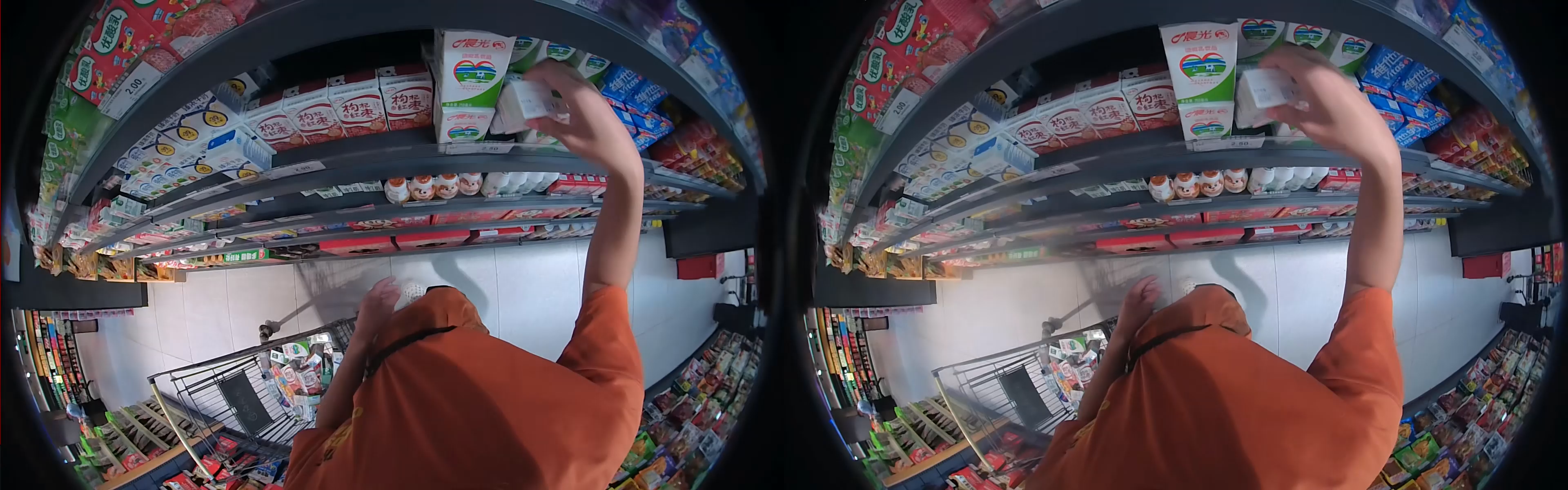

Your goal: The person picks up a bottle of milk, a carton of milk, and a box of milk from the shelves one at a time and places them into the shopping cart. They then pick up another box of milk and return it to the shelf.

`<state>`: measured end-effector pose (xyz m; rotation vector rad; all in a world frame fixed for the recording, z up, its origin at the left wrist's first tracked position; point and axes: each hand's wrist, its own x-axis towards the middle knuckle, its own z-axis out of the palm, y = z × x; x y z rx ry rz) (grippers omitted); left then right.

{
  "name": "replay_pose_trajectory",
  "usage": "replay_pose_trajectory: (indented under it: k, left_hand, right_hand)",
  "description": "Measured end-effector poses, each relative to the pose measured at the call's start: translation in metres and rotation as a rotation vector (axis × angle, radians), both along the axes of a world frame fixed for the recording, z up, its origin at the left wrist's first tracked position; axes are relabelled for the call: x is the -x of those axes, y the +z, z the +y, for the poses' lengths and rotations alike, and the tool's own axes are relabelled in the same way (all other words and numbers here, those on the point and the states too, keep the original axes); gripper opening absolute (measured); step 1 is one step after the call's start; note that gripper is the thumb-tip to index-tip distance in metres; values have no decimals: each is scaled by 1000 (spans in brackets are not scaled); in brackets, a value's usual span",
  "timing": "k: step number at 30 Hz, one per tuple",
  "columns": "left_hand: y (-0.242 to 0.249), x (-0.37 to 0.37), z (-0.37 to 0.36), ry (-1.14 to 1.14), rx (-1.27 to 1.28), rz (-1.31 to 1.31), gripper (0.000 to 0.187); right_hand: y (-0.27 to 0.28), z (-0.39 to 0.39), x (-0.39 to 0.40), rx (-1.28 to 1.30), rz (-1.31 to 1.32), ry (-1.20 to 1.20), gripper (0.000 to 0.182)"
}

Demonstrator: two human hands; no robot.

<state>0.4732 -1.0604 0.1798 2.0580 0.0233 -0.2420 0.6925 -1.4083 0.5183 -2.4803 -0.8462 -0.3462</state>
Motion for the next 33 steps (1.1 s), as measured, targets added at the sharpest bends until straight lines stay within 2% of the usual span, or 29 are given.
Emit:
replay_pose_trajectory:
  k: [2,5,6,8,10,12,14,16,19,20,23,24,27,28,31,33]
  left_hand:
    - [14,-10,-3,-190,-75,-246,33]
    - [46,-33,-24,-43,420,79,32]
    - [62,-41,-31,-88,459,107,35]
    - [102,-58,-45,-176,536,155,41]
    - [149,-78,-60,-305,745,246,48]
    - [174,-98,-73,-385,1212,411,53]
    - [206,-107,-99,-373,1494,492,56]
    - [203,-119,-115,-473,1413,418,57]
    - [208,-117,-116,-588,1360,454,56]
    - [212,-114,-115,-497,1337,459,55]
    - [218,-118,-117,-335,1140,208,58]
    - [228,-118,-120,-262,1059,132,62]
    - [215,-123,-134,-152,908,-51,64]
    - [211,-124,-138,-133,916,-59,65]
    - [208,-121,-144,-138,843,-138,66]
    - [209,-125,-145,-163,818,-165,66]
  right_hand:
    - [0,0,14,-92,-35,37,48]
    - [21,-5,28,-36,-143,-16,47]
    - [33,-5,35,20,-150,-42,47]
    - [41,-15,40,-35,-127,124,45]
    - [44,-19,48,-95,-65,299,38]
    - [34,-16,49,-156,138,492,29]
    - [15,-8,51,-225,300,632,22]
    - [-7,0,52,-303,418,729,18]
    - [-17,-3,60,-391,445,683,15]
    - [-20,-6,60,-343,336,700,27]
    - [-29,-14,80,-558,407,219,47]
    - [-35,-18,81,-754,589,117,58]
    - [-44,-13,89,-773,653,107,58]
    - [-44,-3,92,-665,551,-34,58]
    - [-40,8,87,-573,711,-177,58]
    - [-46,5,80,-579,619,-94,52]
